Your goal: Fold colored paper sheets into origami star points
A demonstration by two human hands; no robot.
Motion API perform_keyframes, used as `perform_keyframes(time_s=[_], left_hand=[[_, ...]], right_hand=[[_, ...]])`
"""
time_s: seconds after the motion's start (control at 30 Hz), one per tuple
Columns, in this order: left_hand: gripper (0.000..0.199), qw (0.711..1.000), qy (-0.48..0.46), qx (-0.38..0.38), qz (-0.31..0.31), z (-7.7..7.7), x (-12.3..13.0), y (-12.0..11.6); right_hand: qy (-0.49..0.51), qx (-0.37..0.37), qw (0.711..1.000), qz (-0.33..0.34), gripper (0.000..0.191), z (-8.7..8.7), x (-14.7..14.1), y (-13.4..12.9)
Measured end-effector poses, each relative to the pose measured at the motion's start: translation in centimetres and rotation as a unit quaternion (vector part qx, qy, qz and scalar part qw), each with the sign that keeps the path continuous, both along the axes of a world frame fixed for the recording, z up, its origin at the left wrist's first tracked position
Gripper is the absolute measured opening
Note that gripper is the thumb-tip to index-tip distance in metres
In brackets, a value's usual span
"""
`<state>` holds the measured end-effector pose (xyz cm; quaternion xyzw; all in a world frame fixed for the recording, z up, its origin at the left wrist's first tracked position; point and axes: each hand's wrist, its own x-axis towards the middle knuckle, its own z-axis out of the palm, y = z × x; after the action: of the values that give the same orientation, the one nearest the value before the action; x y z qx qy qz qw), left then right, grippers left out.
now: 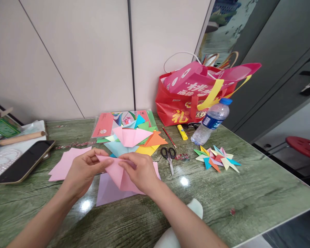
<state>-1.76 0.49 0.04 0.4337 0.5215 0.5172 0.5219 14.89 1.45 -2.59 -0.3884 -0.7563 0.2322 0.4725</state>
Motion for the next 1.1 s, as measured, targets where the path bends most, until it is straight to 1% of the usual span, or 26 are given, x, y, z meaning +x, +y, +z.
perform_keyframes(time_s=[0.23,0.43,0.53,0.7,1.1], left_hand=[[0.026,1.0,0.003,0.003,0.001,-0.1,-0.1,0.0],[0.029,1.0,-0.021,0.0,-0.017,0.1,-0.3,0.0],[0.026,1.0,-0.023,-0.004,-0.021,0.4,-0.6,0.1],[0.026,0.999,-0.031,-0.017,-0.029,0.6,-1.0,0.2],[0.019,0.999,-0.032,-0.019,-0.02,0.4,-1.0,0.3]], right_hand=[[0.005,-0.001,1.0,-0.009,0.011,0.1,0.0,0.0],[0.002,0.003,1.0,-0.018,0.007,0.1,0.2,0.1],[0.006,0.001,1.0,-0.022,0.007,0.1,0.3,0.2],[0.0,-0.002,1.0,-0.02,0.008,0.0,0.4,0.3],[0.004,0.003,1.0,-0.005,0.009,0.0,0.5,0.3]])
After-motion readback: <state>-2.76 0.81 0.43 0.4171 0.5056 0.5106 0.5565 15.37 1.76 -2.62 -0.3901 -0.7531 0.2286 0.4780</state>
